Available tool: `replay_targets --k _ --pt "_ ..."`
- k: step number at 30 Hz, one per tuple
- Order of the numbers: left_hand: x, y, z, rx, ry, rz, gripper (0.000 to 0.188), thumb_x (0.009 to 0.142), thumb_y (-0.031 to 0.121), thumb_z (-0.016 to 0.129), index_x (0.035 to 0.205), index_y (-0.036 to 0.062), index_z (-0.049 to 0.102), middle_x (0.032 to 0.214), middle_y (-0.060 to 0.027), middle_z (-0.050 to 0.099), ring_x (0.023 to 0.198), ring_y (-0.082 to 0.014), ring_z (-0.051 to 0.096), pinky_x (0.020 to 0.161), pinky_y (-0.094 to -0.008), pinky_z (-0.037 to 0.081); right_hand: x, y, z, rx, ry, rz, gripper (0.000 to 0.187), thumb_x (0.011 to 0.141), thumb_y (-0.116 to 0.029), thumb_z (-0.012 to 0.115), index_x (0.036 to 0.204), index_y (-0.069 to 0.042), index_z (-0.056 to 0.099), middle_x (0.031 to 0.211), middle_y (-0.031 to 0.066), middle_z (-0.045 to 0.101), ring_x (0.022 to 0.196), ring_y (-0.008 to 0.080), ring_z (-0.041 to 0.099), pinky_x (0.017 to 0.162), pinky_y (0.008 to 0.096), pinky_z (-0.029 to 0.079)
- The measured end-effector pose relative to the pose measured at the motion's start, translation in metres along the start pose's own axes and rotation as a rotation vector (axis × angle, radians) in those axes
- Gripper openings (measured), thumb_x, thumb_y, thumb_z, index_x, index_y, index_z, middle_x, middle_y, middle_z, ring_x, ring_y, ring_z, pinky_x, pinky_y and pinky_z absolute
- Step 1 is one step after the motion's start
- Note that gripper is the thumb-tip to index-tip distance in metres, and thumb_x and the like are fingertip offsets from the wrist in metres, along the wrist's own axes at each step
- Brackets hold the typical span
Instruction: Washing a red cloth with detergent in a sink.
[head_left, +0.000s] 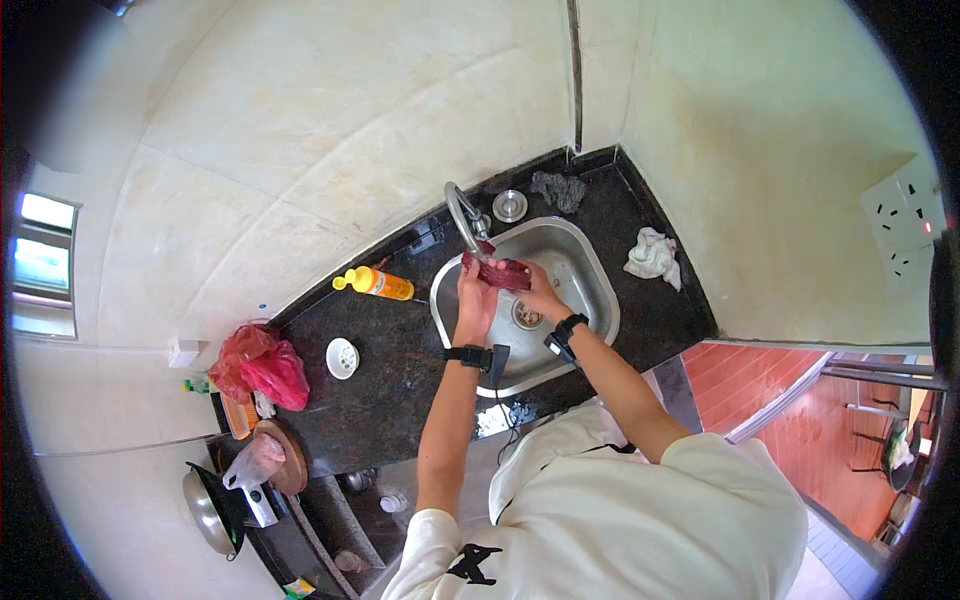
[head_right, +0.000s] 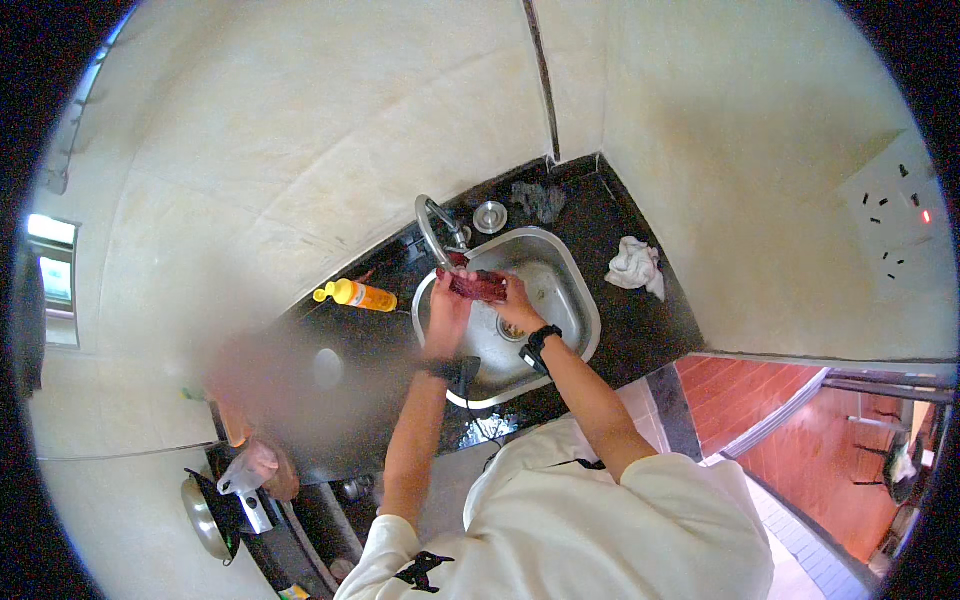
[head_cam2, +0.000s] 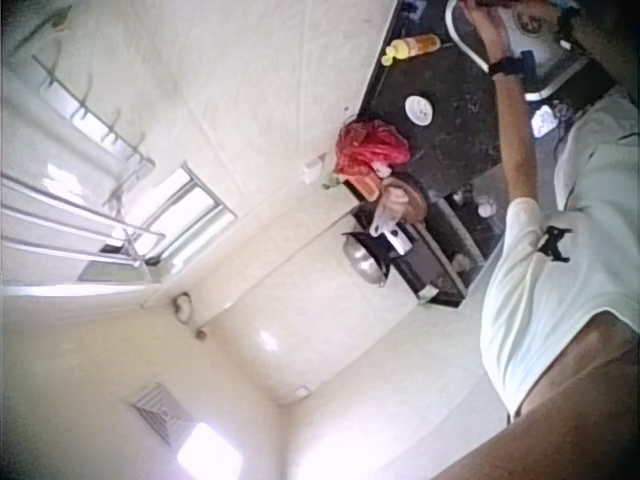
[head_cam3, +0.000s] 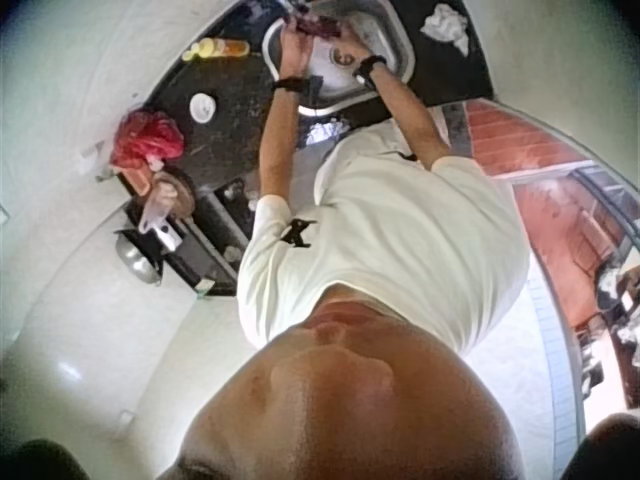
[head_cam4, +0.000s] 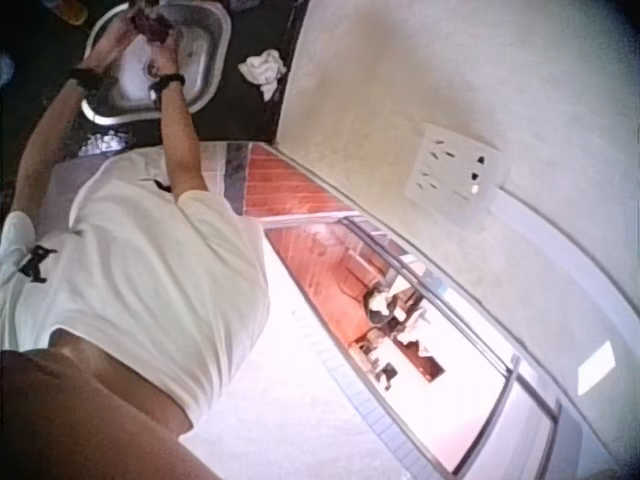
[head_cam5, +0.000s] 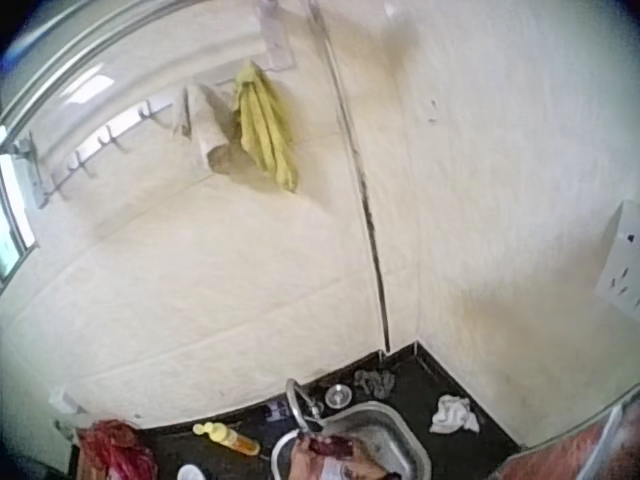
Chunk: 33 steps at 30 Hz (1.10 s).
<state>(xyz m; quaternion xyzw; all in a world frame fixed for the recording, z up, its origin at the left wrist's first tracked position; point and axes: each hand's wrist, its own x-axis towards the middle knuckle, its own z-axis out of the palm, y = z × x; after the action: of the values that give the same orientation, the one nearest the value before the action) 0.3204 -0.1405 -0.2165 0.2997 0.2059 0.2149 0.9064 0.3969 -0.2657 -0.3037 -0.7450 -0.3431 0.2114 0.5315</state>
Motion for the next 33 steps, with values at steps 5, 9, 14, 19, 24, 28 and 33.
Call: replay_targets --k 5,9,14,19,24,28,33 --pt "0.0 -0.017 -0.009 -0.221 0.099 0.034 0.018 0.106 0.023 0.045 0.109 0.0074 0.053 0.086 -0.0035 0.059 0.083 -0.0189 0.057 0.084 -0.0363 0.051 0.002 0.056 0.007 1.314 0.035 0.582 0.044 0.09 -0.017 0.055 0.133 -0.006 0.051 0.129 0.0136 0.059 0.121 0.0326 0.055 0.104 0.0492 0.045" --pt "-0.019 -0.008 -0.063 -0.25 0.235 0.147 0.023 0.107 0.029 0.044 0.106 0.0097 0.056 0.089 -0.0027 0.058 0.083 -0.0182 0.055 0.086 -0.0387 0.049 0.018 0.028 0.016 1.707 -0.015 0.548 0.038 0.091 -0.019 0.052 0.127 -0.008 0.058 0.128 0.0148 0.061 0.123 0.0303 0.056 0.103 0.0473 0.046" --pt "-0.016 -0.029 -0.029 -0.223 0.273 0.078 0.038 0.103 0.045 0.047 0.104 0.0092 0.061 0.097 -0.0044 0.063 0.093 -0.0213 0.057 0.097 -0.0425 0.046 0.036 0.034 0.013 1.728 -0.014 0.563 0.03 0.099 -0.03 0.057 0.119 -0.009 0.062 0.113 0.0091 0.067 0.105 0.0243 0.065 0.093 0.0398 0.052" --pt "-0.018 -0.041 -0.028 -0.191 0.248 0.04 0.053 0.103 0.051 0.044 0.126 0.0063 0.061 0.127 -0.0087 0.064 0.12 -0.0249 0.057 0.106 -0.042 0.042 0.03 -0.028 0.045 1.418 0.03 0.638 0.037 0.101 -0.043 0.055 0.115 -0.01 0.061 0.107 0.007 0.068 0.099 0.021 0.065 0.089 0.0386 0.054" --pt "-0.011 -0.059 -0.047 0.005 0.314 0.022 0.046 0.103 0.045 0.048 0.127 0.0067 0.055 0.123 -0.008 0.063 0.113 -0.0221 0.059 0.1 -0.0386 0.046 0.034 -0.029 0.051 1.247 0.146 0.699 0.039 0.101 -0.046 0.054 0.112 -0.01 0.06 0.101 0.0047 0.066 0.087 0.0181 0.062 0.08 0.0357 0.053" --pt "-0.006 -0.065 -0.063 0.328 0.506 0.149 0.048 0.103 0.046 0.048 0.131 0.0059 0.048 0.121 -0.0086 0.062 0.108 -0.0237 0.062 0.094 -0.0375 0.049 0.037 -0.038 0.064 1.14 0.092 0.777 0.039 0.104 -0.047 0.047 0.105 -0.01 0.06 0.097 0.0033 0.063 0.084 0.0174 0.059 0.078 0.0356 0.05" --pt "-0.003 -0.079 -0.051 0.445 0.397 -0.195 0.054 0.105 0.05 0.04 0.129 0.0039 0.057 0.118 -0.0111 0.063 0.105 -0.0201 0.061 0.088 -0.0356 0.05 0.035 0.026 0.056 0.974 0.071 0.774 0.042 0.104 -0.05 0.044 0.097 -0.012 0.06 0.091 0.0022 0.061 0.081 0.0165 0.055 0.076 0.0345 0.047"
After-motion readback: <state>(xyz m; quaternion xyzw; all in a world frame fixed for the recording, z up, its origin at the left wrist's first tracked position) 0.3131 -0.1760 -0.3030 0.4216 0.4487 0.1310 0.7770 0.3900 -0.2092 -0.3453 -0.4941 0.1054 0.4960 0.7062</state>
